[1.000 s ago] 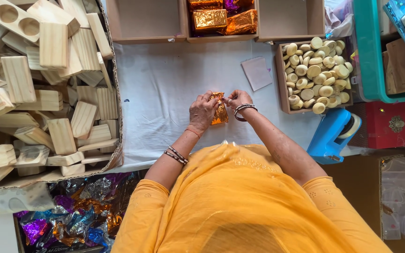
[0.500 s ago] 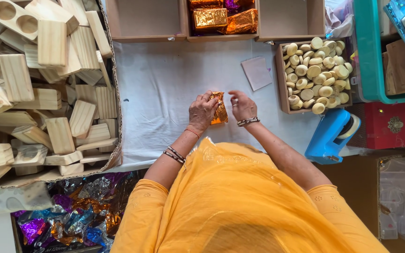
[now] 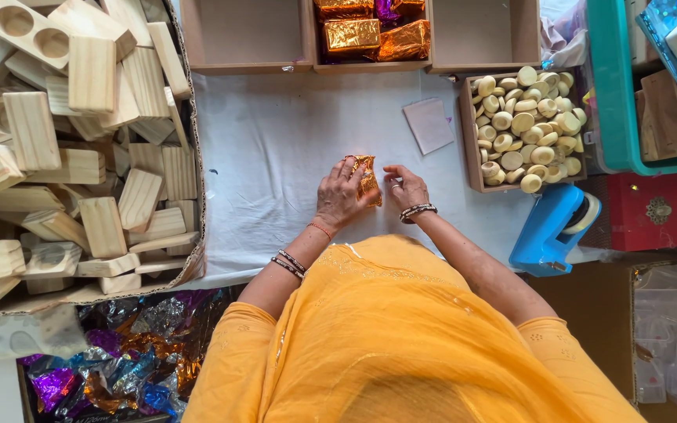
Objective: The person wraps a wooden block in orange foil, folds the edges, and secures it with tape. Then, the person picks up another wooden block and sands its surfaces with a sanding block.
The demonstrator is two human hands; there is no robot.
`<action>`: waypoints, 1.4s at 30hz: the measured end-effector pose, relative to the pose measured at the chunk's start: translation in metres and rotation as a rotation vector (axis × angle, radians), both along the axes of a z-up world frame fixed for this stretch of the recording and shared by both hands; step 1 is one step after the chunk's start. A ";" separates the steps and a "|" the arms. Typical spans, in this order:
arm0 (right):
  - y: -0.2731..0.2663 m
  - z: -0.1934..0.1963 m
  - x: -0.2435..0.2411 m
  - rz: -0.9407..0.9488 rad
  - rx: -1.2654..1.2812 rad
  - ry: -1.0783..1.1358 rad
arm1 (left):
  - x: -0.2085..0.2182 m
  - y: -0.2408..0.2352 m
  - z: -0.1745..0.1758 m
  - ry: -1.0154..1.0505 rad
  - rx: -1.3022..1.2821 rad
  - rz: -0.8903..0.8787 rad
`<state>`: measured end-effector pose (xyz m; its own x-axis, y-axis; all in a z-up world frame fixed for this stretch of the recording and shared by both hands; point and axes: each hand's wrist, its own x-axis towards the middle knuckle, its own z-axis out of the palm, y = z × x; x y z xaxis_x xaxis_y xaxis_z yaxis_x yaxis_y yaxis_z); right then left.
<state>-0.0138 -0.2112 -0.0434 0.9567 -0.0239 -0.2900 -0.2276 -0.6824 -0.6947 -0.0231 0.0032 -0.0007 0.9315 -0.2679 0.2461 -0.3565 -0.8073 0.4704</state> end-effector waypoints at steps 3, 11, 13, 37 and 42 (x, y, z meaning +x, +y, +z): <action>-0.002 -0.002 -0.004 0.019 0.009 -0.010 | -0.006 0.002 0.023 0.050 0.106 -0.059; -0.002 0.003 -0.004 0.022 -0.039 0.008 | -0.012 0.001 -0.029 0.078 0.044 -0.069; -0.006 0.002 -0.004 0.015 -0.040 0.024 | -0.006 0.004 -0.018 0.099 -0.061 -0.056; 0.004 0.002 0.029 -0.228 0.762 0.409 | 0.017 0.046 -0.003 1.371 -1.811 -0.100; 0.013 0.017 0.033 -0.198 0.793 0.429 | 0.019 0.049 -0.002 1.389 -1.800 -0.088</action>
<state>0.0188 -0.1978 -0.0267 0.7632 0.1814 -0.6201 -0.6354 0.0363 -0.7714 -0.0039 0.0521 -0.0024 0.6897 -0.6206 -0.3731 0.7241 0.5866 0.3627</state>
